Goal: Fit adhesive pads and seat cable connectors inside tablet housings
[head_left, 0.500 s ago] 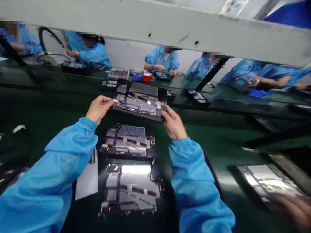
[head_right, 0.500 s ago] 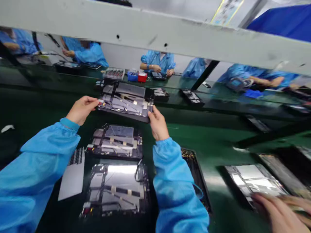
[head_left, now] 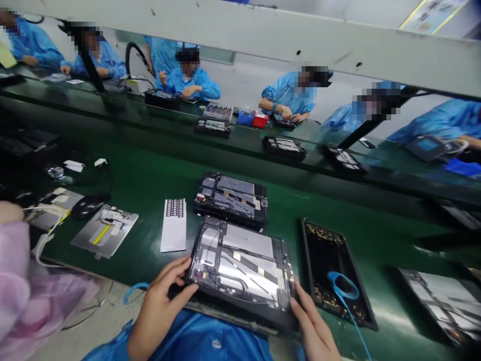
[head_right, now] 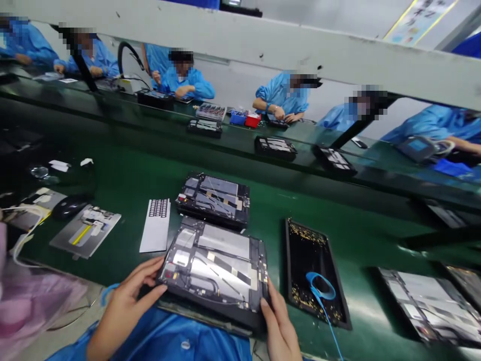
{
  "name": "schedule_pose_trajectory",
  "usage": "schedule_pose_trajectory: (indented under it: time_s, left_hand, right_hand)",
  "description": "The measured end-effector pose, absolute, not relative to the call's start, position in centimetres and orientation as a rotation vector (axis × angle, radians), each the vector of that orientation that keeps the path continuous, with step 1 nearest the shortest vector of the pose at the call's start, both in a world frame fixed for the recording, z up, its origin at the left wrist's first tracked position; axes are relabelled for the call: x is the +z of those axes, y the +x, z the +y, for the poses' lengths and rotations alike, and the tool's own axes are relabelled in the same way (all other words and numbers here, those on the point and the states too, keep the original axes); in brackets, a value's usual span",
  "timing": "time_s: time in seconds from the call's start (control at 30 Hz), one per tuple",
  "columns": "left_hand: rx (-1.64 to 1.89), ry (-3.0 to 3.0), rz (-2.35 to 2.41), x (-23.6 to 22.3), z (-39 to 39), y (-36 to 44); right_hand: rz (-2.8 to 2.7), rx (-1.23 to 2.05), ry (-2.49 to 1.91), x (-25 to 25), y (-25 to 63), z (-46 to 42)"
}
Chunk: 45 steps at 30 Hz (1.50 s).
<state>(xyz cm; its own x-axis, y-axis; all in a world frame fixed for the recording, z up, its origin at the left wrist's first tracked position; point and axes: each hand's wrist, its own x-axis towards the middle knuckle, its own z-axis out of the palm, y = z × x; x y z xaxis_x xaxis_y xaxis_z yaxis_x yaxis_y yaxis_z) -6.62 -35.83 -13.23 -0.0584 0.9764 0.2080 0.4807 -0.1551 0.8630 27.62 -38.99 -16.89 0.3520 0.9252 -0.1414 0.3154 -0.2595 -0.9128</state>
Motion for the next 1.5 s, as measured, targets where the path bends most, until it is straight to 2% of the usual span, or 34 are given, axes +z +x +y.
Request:
schedule_pose_trajectory:
  time_s: [0.17,0.3,0.37,0.5,0.57,0.73,0.87,1.2,1.37,1.5]
  left_hand:
    - [1.112,1.656,1.583,-16.3,-34.8,-6.9]
    - [1.008,1.904,1.609,-15.8,-32.6,-9.6]
    - [0.94,2.067,1.67,-15.3,-29.8,-11.4]
    - [0.775,2.188,1.592,-16.0,-23.4,-14.2]
    - [0.684,2.207,1.543,-17.1,-21.7,-14.9]
    - [0.585,2.199,1.532,-19.4,-22.0,-15.4]
    - [0.573,2.195,1.527,-19.7,-22.3,-15.4]
    - [0.551,2.239,1.52,-19.1,-21.7,-15.2]
    - [0.533,2.29,1.499,-19.3,-21.0,-15.4]
    - [0.722,2.338,1.467,-18.1,-21.5,-15.4]
  right_hand:
    - [-1.221,0.86,-1.815,-20.4,27.6,-35.5]
    - [-1.418,0.472,-1.777,-17.3,25.8,-33.9]
    - [-1.583,0.399,-1.619,-14.0,23.1,-32.3]
    - [-2.183,0.553,-1.115,-8.9,14.2,-26.6]
    - [-2.459,0.513,-1.058,-8.6,9.7,-23.4]
    - [-2.947,0.129,-1.162,-11.6,2.8,-17.9]
    - [-3.012,0.105,-1.182,-13.3,1.6,-16.5]
    - [-2.99,0.191,-1.209,-13.4,1.0,-16.0]
    - [-2.689,0.39,-1.109,-8.1,5.0,-17.0]
    - [-2.181,0.578,-1.012,-3.7,12.5,-23.3]
